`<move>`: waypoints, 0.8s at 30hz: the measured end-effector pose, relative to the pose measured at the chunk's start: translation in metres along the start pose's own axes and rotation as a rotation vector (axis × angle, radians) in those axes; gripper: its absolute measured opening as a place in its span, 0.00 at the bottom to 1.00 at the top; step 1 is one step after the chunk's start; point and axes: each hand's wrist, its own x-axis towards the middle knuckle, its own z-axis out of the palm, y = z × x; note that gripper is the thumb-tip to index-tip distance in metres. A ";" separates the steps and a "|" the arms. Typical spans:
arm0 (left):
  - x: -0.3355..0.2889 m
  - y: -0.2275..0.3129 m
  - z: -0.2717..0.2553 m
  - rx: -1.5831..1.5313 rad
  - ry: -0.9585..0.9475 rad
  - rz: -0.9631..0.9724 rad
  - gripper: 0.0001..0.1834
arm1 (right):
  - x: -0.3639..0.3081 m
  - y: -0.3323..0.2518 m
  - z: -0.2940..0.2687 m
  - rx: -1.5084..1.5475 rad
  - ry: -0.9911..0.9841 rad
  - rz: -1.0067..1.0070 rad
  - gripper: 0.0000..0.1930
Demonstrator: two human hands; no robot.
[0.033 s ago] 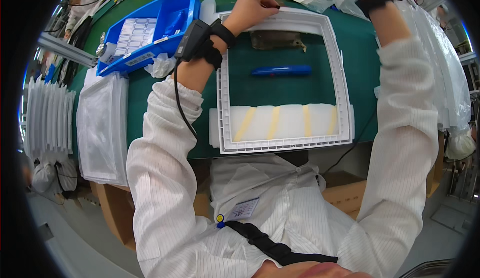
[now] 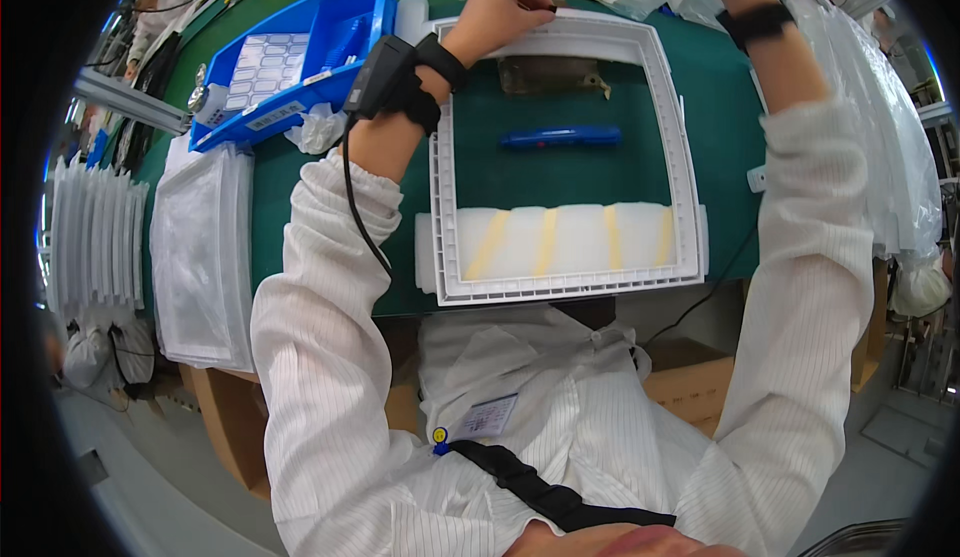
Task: Applying adhesive and attaching a plastic sheet to a white rectangular plastic frame.
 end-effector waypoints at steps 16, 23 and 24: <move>0.012 0.008 0.004 0.140 -0.031 0.042 0.17 | -0.251 -0.113 -0.109 -0.555 -0.727 0.659 0.20; -0.003 0.008 -0.054 0.016 -0.171 -0.151 0.20 | -0.229 -0.123 -0.121 -0.351 -0.575 0.688 0.13; -0.008 0.017 -0.061 0.009 -0.166 -0.148 0.20 | -0.226 -0.125 -0.125 -0.360 -0.577 0.686 0.13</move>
